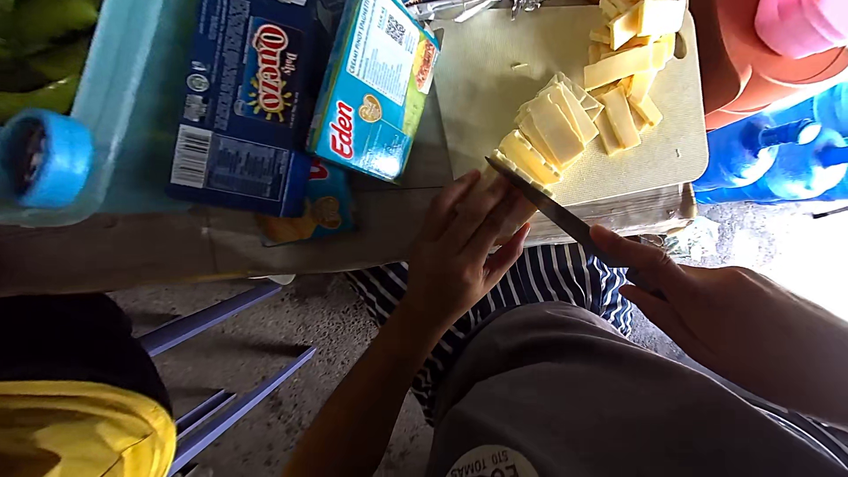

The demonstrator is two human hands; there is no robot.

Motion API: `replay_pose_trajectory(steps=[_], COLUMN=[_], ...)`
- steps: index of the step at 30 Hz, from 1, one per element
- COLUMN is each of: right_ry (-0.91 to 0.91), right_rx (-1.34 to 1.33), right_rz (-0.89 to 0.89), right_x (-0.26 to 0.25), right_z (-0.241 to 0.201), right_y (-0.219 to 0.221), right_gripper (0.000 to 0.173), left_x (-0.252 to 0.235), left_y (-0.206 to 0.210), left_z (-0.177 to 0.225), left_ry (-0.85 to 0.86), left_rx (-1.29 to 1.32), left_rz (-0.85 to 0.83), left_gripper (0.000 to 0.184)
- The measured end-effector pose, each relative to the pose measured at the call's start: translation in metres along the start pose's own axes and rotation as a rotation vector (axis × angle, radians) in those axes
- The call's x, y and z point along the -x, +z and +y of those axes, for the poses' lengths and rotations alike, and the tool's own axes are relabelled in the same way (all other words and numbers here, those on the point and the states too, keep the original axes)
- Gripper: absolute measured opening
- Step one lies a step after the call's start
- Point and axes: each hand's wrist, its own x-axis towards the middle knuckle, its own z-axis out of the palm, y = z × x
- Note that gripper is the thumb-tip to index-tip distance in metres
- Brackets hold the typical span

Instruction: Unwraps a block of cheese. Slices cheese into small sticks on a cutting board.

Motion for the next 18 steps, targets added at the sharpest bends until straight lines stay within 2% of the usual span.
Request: replay_pose_trajectory(steps=[7, 9, 11, 12, 15, 18], right_ry=[0.040, 0.067, 0.121, 0.121, 0.022, -0.005], right_rx=[0.009, -0.128, -0.318, -0.345, -0.139, -0.047], right_rz=[-0.022, -0.091, -0.219, -0.212, -0.012, 0.040], right_x=[-0.008, -0.011, -0.014, -0.014, -0.008, 0.000], right_z=[0.002, 0.009, 0.016, 0.018, 0.011, 0.003], right_y=[0.018, 0.010, -0.007, -0.013, -0.015, -0.011], right_gripper=[0.052, 0.053, 0.053, 0.053, 0.054, 0.052], left_x=[0.004, 0.007, 0.007, 0.007, 0.009, 0.008], left_y=[-0.001, -0.002, -0.003, -0.003, -0.003, -0.003], left_z=[0.000, -0.001, -0.003, -0.004, -0.004, -0.003], left_ry=[-0.015, -0.024, -0.007, 0.003, 0.008, -0.002], left_rx=[0.006, 0.005, 0.004, -0.004, -0.002, 0.003], left_rz=[-0.024, -0.051, -0.049, -0.038, -0.018, -0.025], left_gripper=[0.034, 0.039, 0.037, 0.036, 0.034, 0.034])
